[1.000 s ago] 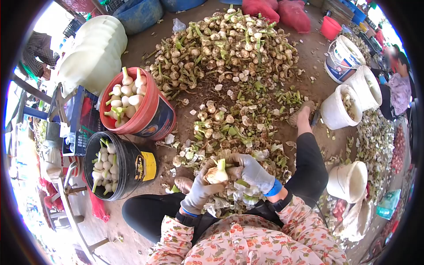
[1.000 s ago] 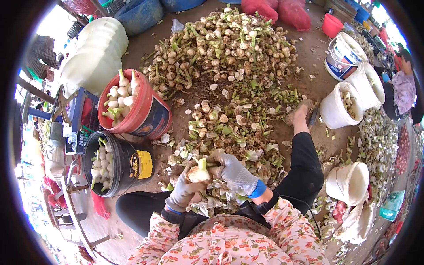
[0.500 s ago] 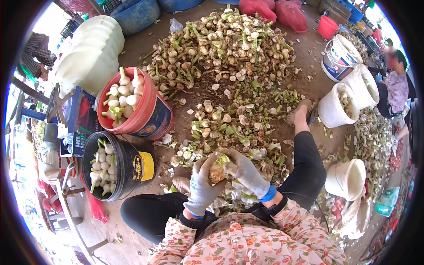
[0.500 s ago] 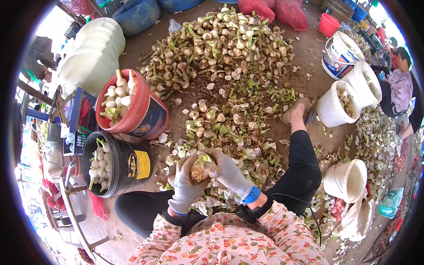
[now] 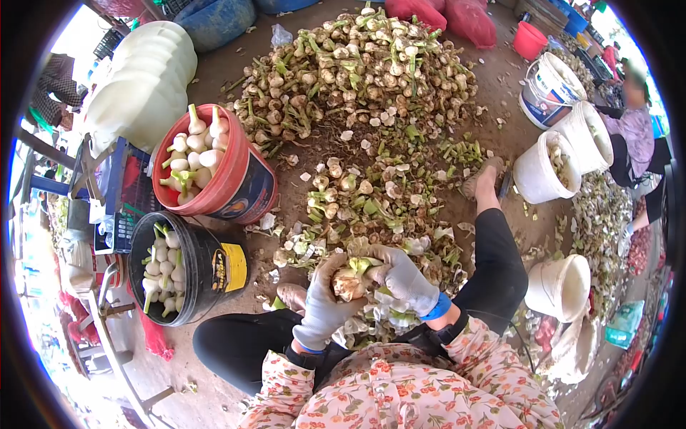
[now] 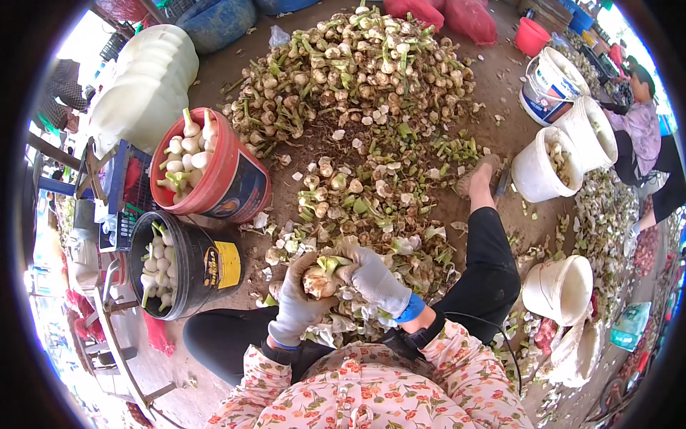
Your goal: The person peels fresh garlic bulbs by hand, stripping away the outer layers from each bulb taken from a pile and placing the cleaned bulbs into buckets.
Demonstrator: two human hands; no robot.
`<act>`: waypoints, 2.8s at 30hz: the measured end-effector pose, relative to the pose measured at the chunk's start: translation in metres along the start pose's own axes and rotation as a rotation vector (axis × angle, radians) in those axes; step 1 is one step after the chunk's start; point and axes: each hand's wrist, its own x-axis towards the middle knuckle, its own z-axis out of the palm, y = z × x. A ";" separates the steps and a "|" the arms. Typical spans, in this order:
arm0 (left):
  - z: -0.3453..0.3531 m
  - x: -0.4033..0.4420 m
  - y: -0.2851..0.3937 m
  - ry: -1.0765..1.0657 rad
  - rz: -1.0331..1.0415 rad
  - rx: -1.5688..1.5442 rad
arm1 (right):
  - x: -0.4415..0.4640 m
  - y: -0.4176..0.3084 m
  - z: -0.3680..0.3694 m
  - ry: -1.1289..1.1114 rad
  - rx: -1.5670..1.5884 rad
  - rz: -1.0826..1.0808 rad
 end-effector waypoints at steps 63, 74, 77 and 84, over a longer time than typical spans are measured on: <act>-0.005 -0.002 0.021 -0.212 -0.516 -0.602 | -0.011 -0.014 0.000 0.235 -0.819 -0.821; 0.007 0.008 -0.005 -0.055 -0.359 -0.659 | -0.032 -0.007 0.017 -0.116 -0.380 -0.365; 0.008 0.009 -0.001 -0.081 -0.085 -0.126 | -0.036 -0.014 0.006 -0.149 0.340 -0.110; -0.001 0.023 -0.014 -0.130 -0.451 -1.620 | -0.044 0.000 -0.029 -0.048 0.539 -0.274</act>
